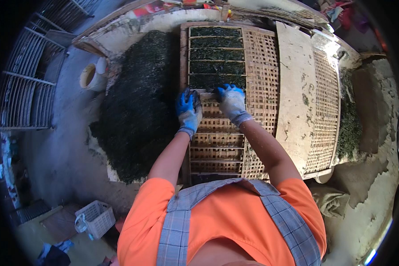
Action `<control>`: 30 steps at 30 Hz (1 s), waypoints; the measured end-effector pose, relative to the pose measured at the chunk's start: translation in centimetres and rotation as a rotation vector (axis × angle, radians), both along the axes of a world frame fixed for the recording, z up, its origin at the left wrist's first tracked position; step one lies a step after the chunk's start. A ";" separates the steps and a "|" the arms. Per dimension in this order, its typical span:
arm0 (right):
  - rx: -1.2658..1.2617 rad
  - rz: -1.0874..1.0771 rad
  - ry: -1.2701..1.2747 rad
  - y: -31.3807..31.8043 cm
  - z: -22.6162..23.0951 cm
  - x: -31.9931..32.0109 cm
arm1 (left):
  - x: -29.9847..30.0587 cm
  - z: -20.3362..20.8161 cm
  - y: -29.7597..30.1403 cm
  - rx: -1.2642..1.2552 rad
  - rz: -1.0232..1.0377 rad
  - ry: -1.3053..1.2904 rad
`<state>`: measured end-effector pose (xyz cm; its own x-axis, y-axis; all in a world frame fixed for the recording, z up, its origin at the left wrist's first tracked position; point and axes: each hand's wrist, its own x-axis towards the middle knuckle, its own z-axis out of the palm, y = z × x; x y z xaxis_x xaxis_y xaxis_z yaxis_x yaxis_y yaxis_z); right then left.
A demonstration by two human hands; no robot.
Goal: The person, wearing gloves, gathers handfuls of green plant material from a large pile and spreads them evenly onto wooden lattice drying racks.
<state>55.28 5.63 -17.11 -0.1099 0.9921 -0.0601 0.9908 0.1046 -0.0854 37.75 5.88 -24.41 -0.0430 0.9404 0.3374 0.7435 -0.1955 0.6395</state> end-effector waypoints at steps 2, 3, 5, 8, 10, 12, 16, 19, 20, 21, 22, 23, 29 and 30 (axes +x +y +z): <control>0.001 -0.053 0.049 -0.4 -0.1 -0.2 | -0.5 1.0 -0.8 0.011 -0.051 0.054; 0.048 -0.067 0.087 -0.3 -0.9 0.0 | -1.1 1.7 -1.0 0.019 -0.081 0.063; 0.196 -0.131 0.122 0.1 -5.1 1.2 | -2.5 2.6 -4.3 0.168 -0.131 0.275; 0.302 -0.112 0.208 -0.2 -5.5 1.0 | -6.0 1.1 -14.3 -0.074 -0.257 0.323; 0.276 -0.126 0.199 -0.5 -4.7 -0.4 | -7.4 -1.2 -19.1 -0.343 -0.358 0.461; 0.165 -0.162 0.117 -0.4 -2.6 -2.5 | -7.3 -1.9 -20.5 -0.426 -0.358 0.509; 0.207 0.134 0.596 -1.5 0.6 -11.7 | -7.6 -1.1 -19.6 -0.413 -0.412 0.470; -0.033 0.014 0.862 -0.8 -2.8 -20.2 | -9.7 -1.1 -19.6 -0.320 -0.512 0.273; -0.124 -0.119 0.732 -0.3 -7.3 -22.4 | -10.8 -1.1 -19.3 -0.310 -0.566 0.169; -0.221 -0.246 0.596 0.0 -10.7 -24.4 | -11.9 -1.2 -19.2 -0.305 -0.611 0.059; -0.306 -0.081 0.339 -2.2 -8.2 -28.6 | -14.6 0.3 -19.7 -0.398 -0.593 -0.098; -0.367 0.073 0.073 -4.0 -4.6 -31.3 | -16.9 0.0 -20.9 -0.304 -0.518 -0.104; -0.274 -0.131 0.781 -1.3 -7.0 -27.2 | -29.6 -2.1 -28.7 -0.379 -0.184 -0.121; -0.287 -0.189 0.919 -0.6 -7.2 -25.9 | -30.6 -2.0 -28.9 -0.378 -0.115 -0.112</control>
